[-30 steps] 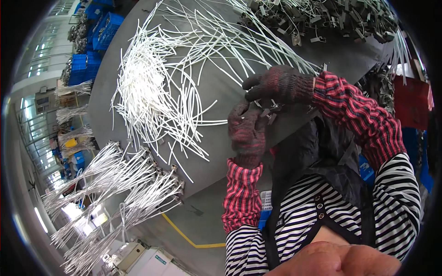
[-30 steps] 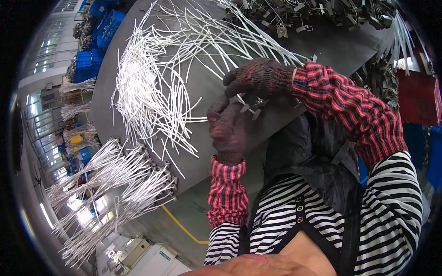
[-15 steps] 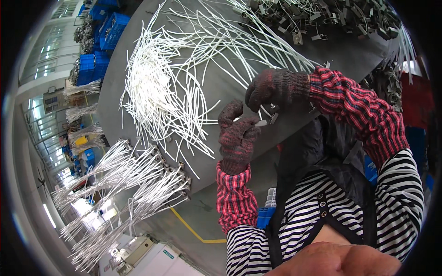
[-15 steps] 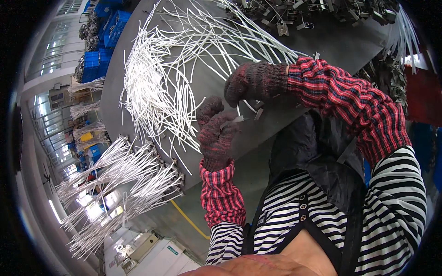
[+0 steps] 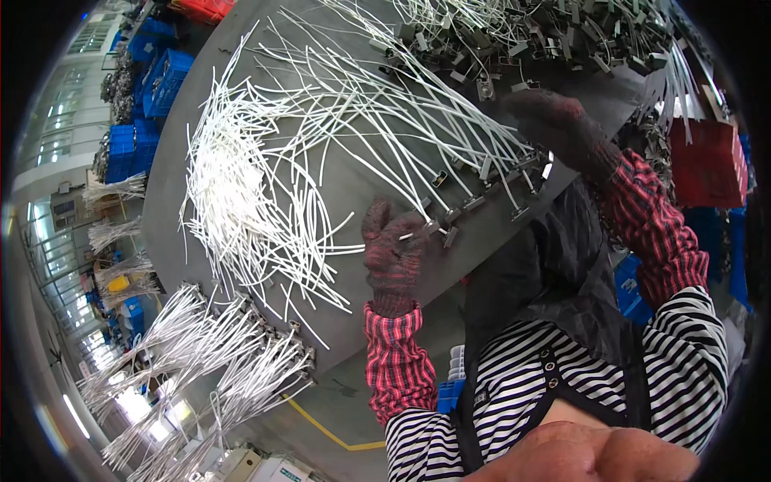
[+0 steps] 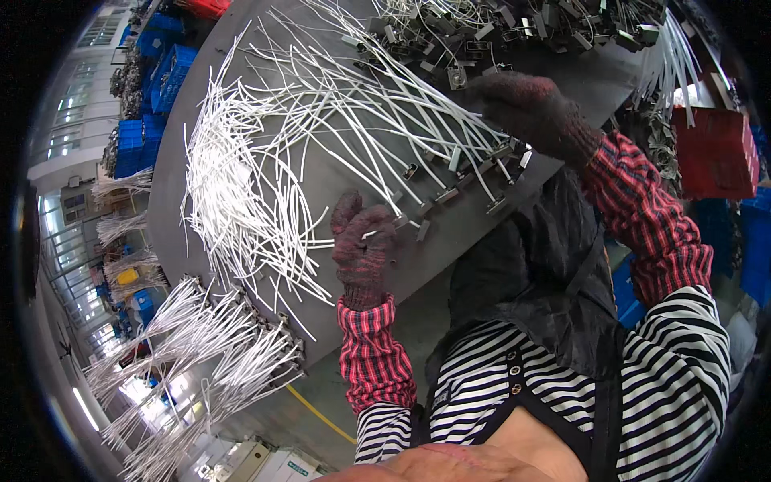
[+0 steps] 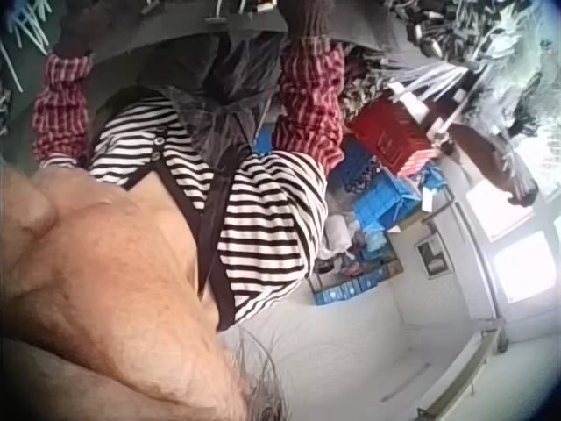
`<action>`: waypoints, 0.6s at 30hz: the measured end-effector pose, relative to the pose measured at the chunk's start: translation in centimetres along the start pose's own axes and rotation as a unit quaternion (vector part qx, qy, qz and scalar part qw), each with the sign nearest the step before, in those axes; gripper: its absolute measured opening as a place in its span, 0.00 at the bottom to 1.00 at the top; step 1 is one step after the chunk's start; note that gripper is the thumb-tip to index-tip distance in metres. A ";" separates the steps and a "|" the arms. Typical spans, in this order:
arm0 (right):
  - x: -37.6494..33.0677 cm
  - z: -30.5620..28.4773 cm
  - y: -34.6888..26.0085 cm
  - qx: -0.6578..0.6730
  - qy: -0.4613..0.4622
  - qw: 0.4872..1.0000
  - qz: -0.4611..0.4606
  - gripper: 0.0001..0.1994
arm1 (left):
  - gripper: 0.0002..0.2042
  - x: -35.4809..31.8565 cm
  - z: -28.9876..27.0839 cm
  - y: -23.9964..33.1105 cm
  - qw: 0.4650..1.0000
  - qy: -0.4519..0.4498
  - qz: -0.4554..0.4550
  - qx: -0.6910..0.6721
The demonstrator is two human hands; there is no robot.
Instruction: Gathering and bundling white electrical wire components on a production workbench.
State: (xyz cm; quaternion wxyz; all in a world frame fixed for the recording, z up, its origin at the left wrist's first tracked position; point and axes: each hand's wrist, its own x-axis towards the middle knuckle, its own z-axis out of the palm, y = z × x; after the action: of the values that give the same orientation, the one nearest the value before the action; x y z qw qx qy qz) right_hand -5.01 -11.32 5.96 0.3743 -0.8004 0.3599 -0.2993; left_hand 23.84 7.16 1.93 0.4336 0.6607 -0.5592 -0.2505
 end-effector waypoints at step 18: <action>-2.5 5.0 -1.1 -0.300 -0.017 0.946 -0.121 0.18 | 0.17 10.7 6.1 2.9 0.910 -0.078 0.281 0.294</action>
State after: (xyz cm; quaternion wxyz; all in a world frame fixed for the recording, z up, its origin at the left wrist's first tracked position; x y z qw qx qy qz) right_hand -2.24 -6.90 3.64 0.0838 -0.9183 0.3271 -0.2069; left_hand 20.02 -4.89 3.06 0.2275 0.5519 -0.8023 0.0067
